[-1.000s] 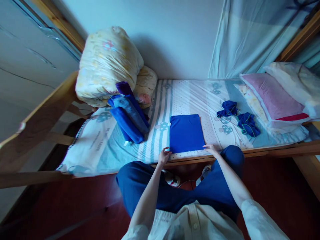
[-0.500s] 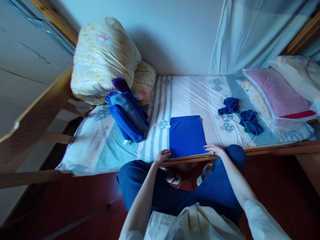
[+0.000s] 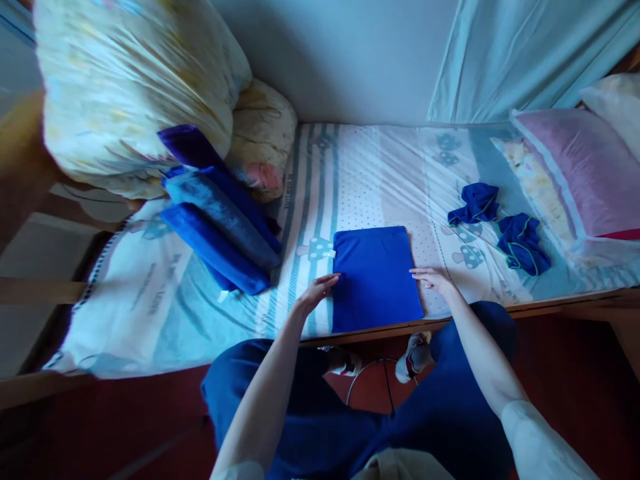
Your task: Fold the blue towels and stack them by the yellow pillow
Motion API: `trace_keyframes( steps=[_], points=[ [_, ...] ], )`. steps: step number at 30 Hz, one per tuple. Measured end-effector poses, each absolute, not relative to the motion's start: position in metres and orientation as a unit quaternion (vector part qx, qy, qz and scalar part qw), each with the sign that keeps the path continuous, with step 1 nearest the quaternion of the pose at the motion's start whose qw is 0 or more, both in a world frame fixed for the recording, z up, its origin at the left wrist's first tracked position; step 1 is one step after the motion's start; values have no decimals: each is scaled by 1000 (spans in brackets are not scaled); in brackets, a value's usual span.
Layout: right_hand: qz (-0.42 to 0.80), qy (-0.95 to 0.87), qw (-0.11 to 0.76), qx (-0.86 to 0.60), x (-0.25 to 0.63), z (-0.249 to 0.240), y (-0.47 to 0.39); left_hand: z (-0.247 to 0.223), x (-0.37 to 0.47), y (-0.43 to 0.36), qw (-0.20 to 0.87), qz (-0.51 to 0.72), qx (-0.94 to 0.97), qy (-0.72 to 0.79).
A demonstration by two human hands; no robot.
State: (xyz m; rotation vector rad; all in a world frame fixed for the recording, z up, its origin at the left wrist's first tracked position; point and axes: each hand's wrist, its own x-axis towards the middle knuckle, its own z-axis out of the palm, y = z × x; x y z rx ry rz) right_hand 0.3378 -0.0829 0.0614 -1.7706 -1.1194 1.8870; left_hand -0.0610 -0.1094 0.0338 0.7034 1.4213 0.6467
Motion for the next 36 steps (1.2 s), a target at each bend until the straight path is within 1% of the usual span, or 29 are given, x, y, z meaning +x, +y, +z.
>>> trace_keyframes(
  steps=[6, 10, 17, 21, 24, 27, 29, 32, 36],
  points=[
    [668, -375, 167, -620, 334, 56, -36, 24, -58, -65, 656, 320, 293, 617],
    [664, -383, 195, -612, 332, 46, -10, 18, -61, -38, 644, 337, 295, 620],
    [570, -399, 232, -680, 323, 32, 28, 18, -66, -2, 576, 375, 301, 662],
    [509, -422, 276, -697, 313, 28, 39, 18, -63, 10, 525, 351, 325, 704],
    [492, -433, 310, -689, 307, 26, 44, 19, -60, 17, 469, 331, 379, 725],
    [490, -442, 308, -685, 304, 27, 49, 24, -57, 23, 395, 284, 450, 749],
    [488, -451, 301, -684, 304, 31, 51, 30, -56, 26, 365, 245, 481, 758],
    [485, -451, 299, -687, 305, 39, 55, 39, -56, 30, 338, 212, 493, 773],
    [464, -454, 307, -696, 305, 43, 63, 47, -59, 36, 318, 204, 489, 786]
  ],
)
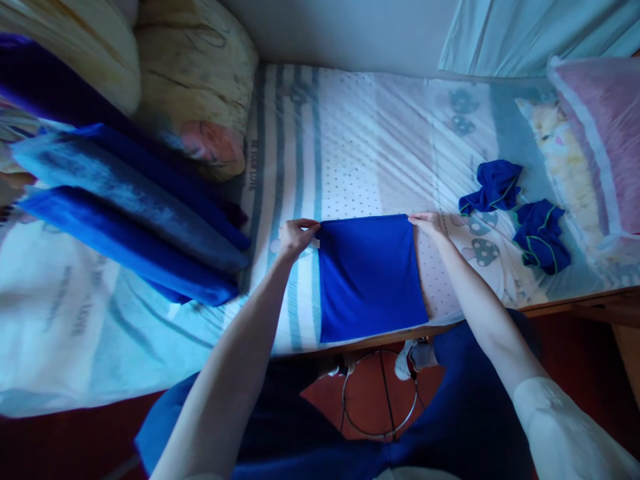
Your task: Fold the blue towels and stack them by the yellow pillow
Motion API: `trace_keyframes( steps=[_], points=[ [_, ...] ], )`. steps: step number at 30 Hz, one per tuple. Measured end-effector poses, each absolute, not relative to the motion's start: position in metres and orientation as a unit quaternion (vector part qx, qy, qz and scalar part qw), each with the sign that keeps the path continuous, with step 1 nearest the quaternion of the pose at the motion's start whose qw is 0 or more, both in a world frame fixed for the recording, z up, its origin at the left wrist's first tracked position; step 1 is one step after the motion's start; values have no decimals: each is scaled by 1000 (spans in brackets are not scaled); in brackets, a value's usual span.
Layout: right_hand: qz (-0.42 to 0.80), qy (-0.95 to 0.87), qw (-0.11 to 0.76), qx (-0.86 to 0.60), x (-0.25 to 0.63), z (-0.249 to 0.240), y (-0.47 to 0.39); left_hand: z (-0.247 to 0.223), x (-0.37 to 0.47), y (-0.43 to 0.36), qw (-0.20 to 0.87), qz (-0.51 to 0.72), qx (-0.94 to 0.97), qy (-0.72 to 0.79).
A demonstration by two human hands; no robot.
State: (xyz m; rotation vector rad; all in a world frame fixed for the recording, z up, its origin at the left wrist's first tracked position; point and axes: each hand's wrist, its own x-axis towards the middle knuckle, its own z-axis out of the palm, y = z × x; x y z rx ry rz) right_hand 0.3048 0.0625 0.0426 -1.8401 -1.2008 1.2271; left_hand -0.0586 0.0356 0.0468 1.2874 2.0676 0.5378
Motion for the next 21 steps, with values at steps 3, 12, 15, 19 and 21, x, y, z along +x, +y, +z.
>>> trace_keyframes(
  steps=[3, 12, 15, 19, 21],
  points=[
    [453, -467, 302, -697, 304, 39, 72, 46, -58, 40, 307, 206, 485, 793],
    [369, -561, 201, -714, 293, 11, 96, 30, -53, 53, 298, 136, 556, 764],
    [373, -581, 132, -711, 288, 9, 101, 29, -56, 59, 280, 88, 622, 726],
    [369, -609, 12, -702, 288, 20, 109, 30, -63, 70, 283, 36, 650, 705],
    [351, -625, -32, -696, 290, 27, 112, 32, -66, 75, 283, 32, 650, 705]
  ],
)
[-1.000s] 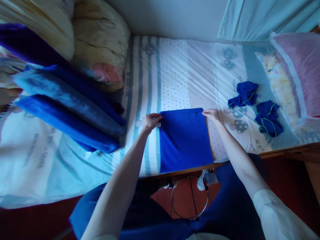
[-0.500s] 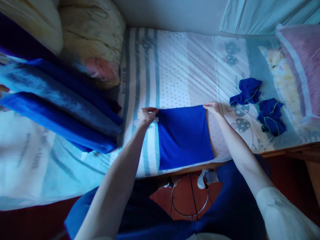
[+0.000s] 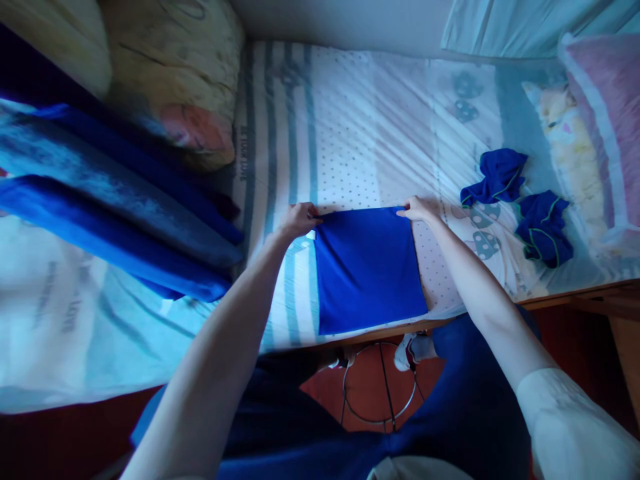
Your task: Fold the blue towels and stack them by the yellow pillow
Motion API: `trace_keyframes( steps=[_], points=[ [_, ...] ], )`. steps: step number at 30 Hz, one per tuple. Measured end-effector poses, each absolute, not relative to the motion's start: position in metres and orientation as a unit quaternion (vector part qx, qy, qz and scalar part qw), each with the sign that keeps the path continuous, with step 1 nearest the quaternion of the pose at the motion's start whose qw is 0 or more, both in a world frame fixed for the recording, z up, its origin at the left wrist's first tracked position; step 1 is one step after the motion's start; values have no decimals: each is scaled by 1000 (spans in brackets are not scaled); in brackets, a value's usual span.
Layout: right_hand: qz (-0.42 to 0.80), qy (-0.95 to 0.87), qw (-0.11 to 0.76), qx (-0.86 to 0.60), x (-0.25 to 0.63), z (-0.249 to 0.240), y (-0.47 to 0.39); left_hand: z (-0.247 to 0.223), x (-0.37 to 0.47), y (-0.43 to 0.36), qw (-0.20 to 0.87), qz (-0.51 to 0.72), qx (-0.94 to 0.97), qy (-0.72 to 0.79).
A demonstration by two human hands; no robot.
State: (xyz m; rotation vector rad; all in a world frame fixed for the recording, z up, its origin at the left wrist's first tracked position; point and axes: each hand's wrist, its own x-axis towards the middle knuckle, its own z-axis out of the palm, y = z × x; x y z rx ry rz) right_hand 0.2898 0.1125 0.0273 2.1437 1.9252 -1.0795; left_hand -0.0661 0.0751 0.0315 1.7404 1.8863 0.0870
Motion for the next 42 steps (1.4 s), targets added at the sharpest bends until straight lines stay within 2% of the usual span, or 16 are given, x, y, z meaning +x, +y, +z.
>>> trace_keyframes(
  steps=[3, 8, 12, 16, 20, 25, 29, 32, 37, 42],
  points=[
    [-294, 647, 33, 703, 283, 33, 110, 35, -62, 74, 251, 70, 635, 727],
    [-167, 748, -83, 637, 241, 22, 57, 29, -17, 29, 153, 184, 671, 702],
    [-198, 836, -74, 506, 236, 6, 13, 3, -2, -10, 206, 186, 745, 606],
    [-172, 801, -75, 569, 256, -4, 18, -10, -13, -5, 220, 197, 710, 639],
    [-141, 783, -79, 601, 237, -1, 11, -1, 6, -6, 220, 199, 696, 654],
    [-204, 834, -58, 509, 231, 12, -49, 2, 19, -77, 230, 179, 734, 613],
    [-204, 800, -59, 562, 253, 20, -68, 4, 3, -116, 214, 176, 694, 665],
    [-191, 780, -63, 593, 234, 22, -82, 9, 19, -125, 222, 165, 700, 659],
    [-210, 806, -36, 553, 202, 22, -127, 7, 53, -155, 252, 159, 717, 631],
    [-200, 792, -37, 576, 235, 26, -141, 6, 25, -191, 235, 170, 681, 672]
  ],
)
